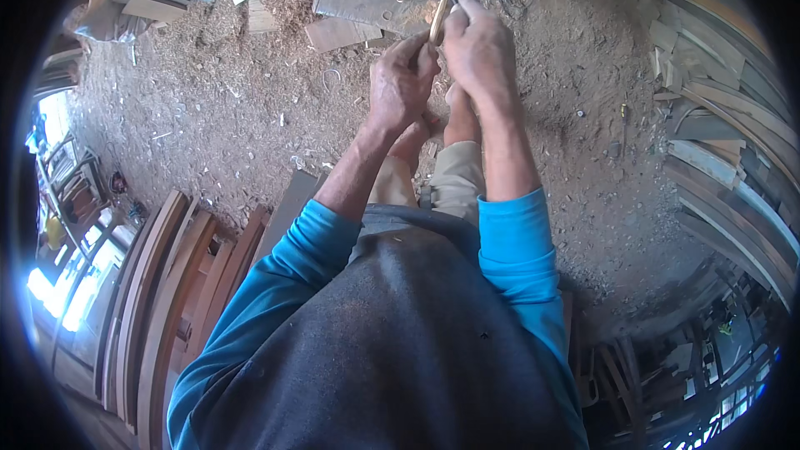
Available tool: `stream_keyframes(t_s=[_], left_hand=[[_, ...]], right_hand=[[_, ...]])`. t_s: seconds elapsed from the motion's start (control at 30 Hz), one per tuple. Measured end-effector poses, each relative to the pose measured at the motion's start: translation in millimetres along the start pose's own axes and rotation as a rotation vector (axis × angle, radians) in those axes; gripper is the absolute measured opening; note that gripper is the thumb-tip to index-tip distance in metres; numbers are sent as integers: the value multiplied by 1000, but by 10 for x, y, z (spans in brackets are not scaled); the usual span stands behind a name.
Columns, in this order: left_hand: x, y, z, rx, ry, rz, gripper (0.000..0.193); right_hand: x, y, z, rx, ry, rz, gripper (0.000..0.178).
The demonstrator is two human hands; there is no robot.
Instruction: The person shaves a small wooden piece using a hand-held blade, removing thin curls of wood one after another. They briefly pause to pick up additional wooden pieces from a table before resuming the shaving action.
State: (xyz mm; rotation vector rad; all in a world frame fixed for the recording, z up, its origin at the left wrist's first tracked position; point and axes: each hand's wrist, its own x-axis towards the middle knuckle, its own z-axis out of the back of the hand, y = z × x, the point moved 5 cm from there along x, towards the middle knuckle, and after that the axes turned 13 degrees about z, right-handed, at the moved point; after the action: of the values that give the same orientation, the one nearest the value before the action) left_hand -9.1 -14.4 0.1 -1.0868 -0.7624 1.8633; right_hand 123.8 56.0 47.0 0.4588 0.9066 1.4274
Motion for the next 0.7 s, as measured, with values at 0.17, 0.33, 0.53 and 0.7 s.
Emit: stream_keyframes(t_s=[0.17,0.33,0.53,0.7], left_hand=[[-14,48,-39,-164,40,60,34],[130,-118,-65,-177,80,67,36],[149,-223,-113,-283,122,61,29],[198,-78,-142,-193,146,97,30]], right_hand=[[-173,-58,184,47,-27,-6,47],[-475,-39,40,7,-48,101,44],[-388,-118,3,-100,-74,202,41],[-559,21,29,-101,8,226,40]])
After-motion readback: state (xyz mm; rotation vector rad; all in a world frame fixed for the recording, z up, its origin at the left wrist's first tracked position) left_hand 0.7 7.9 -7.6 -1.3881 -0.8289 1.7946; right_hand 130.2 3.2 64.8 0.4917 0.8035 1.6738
